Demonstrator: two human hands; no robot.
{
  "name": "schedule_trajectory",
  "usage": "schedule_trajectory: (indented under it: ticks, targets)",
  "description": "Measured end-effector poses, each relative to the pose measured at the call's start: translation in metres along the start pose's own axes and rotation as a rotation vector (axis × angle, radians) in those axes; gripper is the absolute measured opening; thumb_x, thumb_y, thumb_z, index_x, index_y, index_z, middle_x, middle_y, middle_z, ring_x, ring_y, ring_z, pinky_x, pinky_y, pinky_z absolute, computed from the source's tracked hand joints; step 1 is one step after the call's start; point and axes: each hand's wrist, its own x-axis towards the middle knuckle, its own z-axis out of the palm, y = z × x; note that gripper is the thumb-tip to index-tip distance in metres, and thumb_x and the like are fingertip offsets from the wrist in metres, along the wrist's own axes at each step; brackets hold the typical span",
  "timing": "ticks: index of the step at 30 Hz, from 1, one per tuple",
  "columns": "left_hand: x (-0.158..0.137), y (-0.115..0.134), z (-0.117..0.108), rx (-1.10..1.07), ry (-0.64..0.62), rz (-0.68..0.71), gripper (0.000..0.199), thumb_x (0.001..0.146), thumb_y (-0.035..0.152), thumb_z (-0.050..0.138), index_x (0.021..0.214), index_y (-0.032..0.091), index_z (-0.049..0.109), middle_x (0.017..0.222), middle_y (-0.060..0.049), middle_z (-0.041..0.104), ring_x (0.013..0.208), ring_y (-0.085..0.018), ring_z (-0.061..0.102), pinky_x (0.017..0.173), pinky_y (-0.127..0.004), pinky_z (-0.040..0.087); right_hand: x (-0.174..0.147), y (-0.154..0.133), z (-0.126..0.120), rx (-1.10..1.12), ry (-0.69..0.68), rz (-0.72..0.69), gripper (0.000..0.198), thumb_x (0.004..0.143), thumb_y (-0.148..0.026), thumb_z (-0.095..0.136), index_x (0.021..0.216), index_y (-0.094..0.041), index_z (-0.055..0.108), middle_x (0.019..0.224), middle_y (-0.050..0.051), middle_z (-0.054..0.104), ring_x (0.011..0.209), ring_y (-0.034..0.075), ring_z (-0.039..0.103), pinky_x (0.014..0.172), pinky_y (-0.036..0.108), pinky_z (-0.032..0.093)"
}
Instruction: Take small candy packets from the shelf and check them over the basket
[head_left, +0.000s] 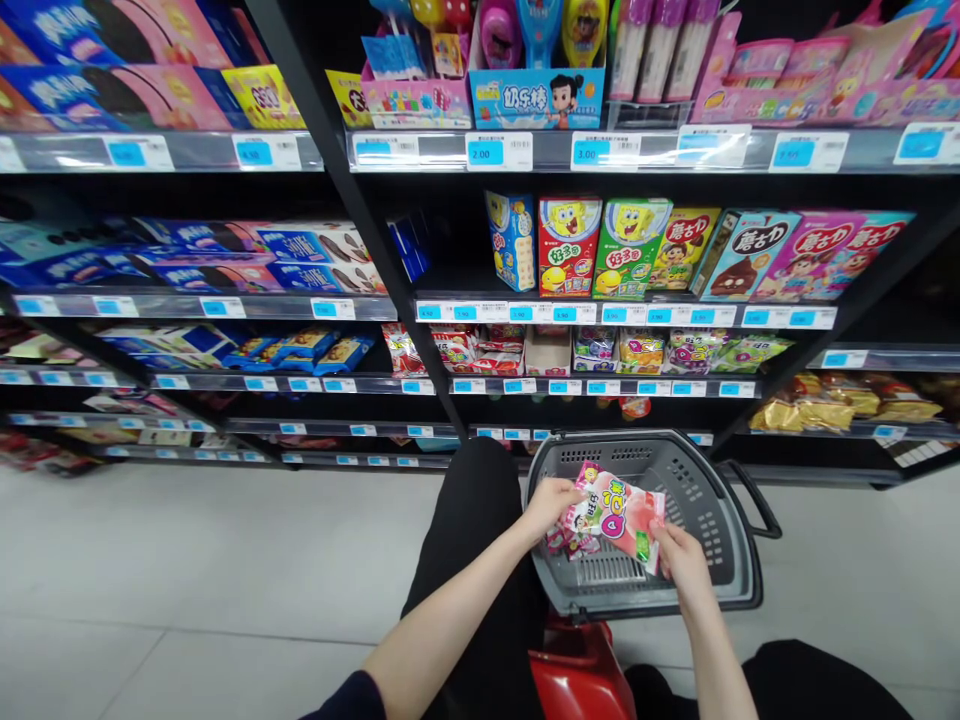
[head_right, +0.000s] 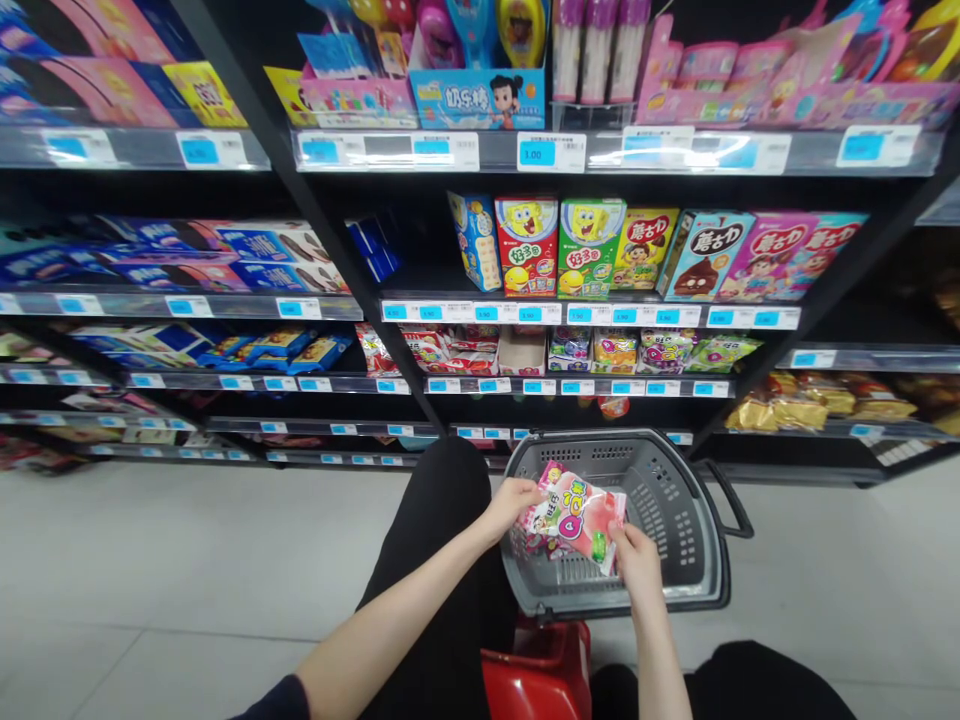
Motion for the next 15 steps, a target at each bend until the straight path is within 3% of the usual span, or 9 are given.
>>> schedule_trajectory:
  ticks: [4, 15]
  targets:
    - [-0.0004, -0.0006, -0.0012, -0.001, -0.007, 0.014, 0.03, 0.06, 0.034, 0.062, 0.044, 0.016, 0.045, 0.031, 0.007, 0.035, 0.031, -0.005, 0.03, 0.036, -0.02, 0.016, 0.0, -0.0038, -0.0017, 0.027, -0.074, 0.096, 0.043, 0.053, -0.057, 0.064, 0.046, -0.021, 0.043, 0.029, -0.011, 0.029, 0.027, 0.006, 0.024, 0.03, 0.02, 0.017]
    - [0.0, -0.0003, -0.0033, 0.028, -0.008, 0.029, 0.031, 0.062, 0.037, 0.062, 0.046, 0.016, 0.048, 0.03, 0.008, 0.035, 0.029, -0.006, 0.031, 0.036, -0.02, 0.02, 0.0024, -0.001, -0.0037, -0.018, -0.056, 0.036, 0.041, 0.056, -0.056, 0.064, 0.047, -0.02, 0.046, 0.028, -0.01, 0.031, 0.027, 0.006, 0.025, 0.031, 0.02, 0.017]
